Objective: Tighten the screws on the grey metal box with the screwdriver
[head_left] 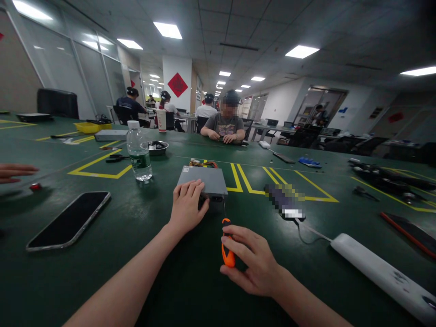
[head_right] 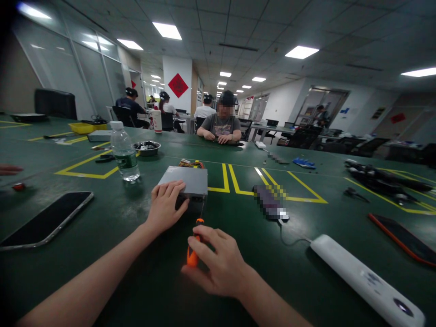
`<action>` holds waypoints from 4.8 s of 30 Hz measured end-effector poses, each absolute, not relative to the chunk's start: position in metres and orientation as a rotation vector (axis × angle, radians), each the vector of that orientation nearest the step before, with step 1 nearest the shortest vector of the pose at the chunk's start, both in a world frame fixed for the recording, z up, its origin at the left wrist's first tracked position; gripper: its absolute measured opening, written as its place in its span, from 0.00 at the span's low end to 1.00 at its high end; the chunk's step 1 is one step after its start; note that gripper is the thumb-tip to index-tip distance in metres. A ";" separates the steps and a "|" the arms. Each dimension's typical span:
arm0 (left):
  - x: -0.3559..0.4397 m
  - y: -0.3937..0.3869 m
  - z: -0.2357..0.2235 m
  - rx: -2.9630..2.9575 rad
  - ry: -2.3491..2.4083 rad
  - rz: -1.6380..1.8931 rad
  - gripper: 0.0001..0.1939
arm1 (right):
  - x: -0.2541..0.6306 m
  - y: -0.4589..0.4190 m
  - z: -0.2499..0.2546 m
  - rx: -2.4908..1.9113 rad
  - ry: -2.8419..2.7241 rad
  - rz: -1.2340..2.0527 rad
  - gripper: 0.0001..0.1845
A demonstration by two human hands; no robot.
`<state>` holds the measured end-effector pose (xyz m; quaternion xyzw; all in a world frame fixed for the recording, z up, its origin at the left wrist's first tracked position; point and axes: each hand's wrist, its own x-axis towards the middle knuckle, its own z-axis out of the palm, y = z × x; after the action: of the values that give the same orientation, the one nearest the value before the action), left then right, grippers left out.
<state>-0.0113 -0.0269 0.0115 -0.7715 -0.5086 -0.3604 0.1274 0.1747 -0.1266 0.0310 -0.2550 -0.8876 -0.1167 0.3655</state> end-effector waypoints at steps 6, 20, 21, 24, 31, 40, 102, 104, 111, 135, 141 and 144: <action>-0.012 -0.028 0.013 -2.248 -1.465 -1.047 0.18 | 0.172 -0.127 0.028 -0.683 -2.277 -0.226 0.18; -0.012 -0.027 0.012 -2.242 -1.458 -1.054 0.18 | 0.176 -0.125 0.025 -0.658 -2.228 -0.261 0.16; -0.012 -0.027 0.012 -2.239 -1.461 -1.056 0.19 | 0.176 -0.126 0.026 -0.664 -2.265 -0.257 0.16; -0.012 -0.027 0.012 -2.232 -1.465 -1.051 0.19 | 0.174 -0.127 0.029 -0.664 -2.358 -0.297 0.16; -0.012 -0.027 0.012 -2.231 -1.458 -1.036 0.18 | 0.172 -0.128 0.027 -0.663 -2.226 -0.338 0.13; -0.012 -0.026 0.011 -2.230 -1.448 -1.039 0.18 | 0.172 -0.127 0.032 -0.650 -2.310 -0.344 0.15; -0.012 -0.028 0.012 -2.245 -1.480 -1.039 0.19 | 0.171 -0.125 0.027 -0.598 -2.205 -0.302 0.14; -0.012 -0.028 0.012 -2.241 -1.481 -1.042 0.19 | 0.169 -0.127 0.028 -0.570 -2.234 -0.282 0.14; -0.012 -0.027 0.012 -2.249 -1.458 -1.037 0.19 | 0.162 -0.122 0.024 -0.585 -2.302 -0.218 0.14; -0.012 -0.028 0.012 -2.256 -1.481 -1.026 0.19 | 0.159 -0.124 0.025 -0.593 -2.399 -0.212 0.16; -0.012 -0.027 0.011 -2.256 -1.482 -1.033 0.19 | 0.155 -0.123 0.021 -0.605 -2.270 -0.043 0.16; -0.012 -0.026 0.011 -2.254 -1.481 -1.039 0.19 | 0.154 -0.124 0.023 -0.604 -2.366 -0.013 0.19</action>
<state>-0.0117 -0.0264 0.0110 -0.7737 -0.5084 -0.3566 0.1256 0.1535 -0.1242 0.0232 -0.2325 -0.9102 -0.0049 0.3428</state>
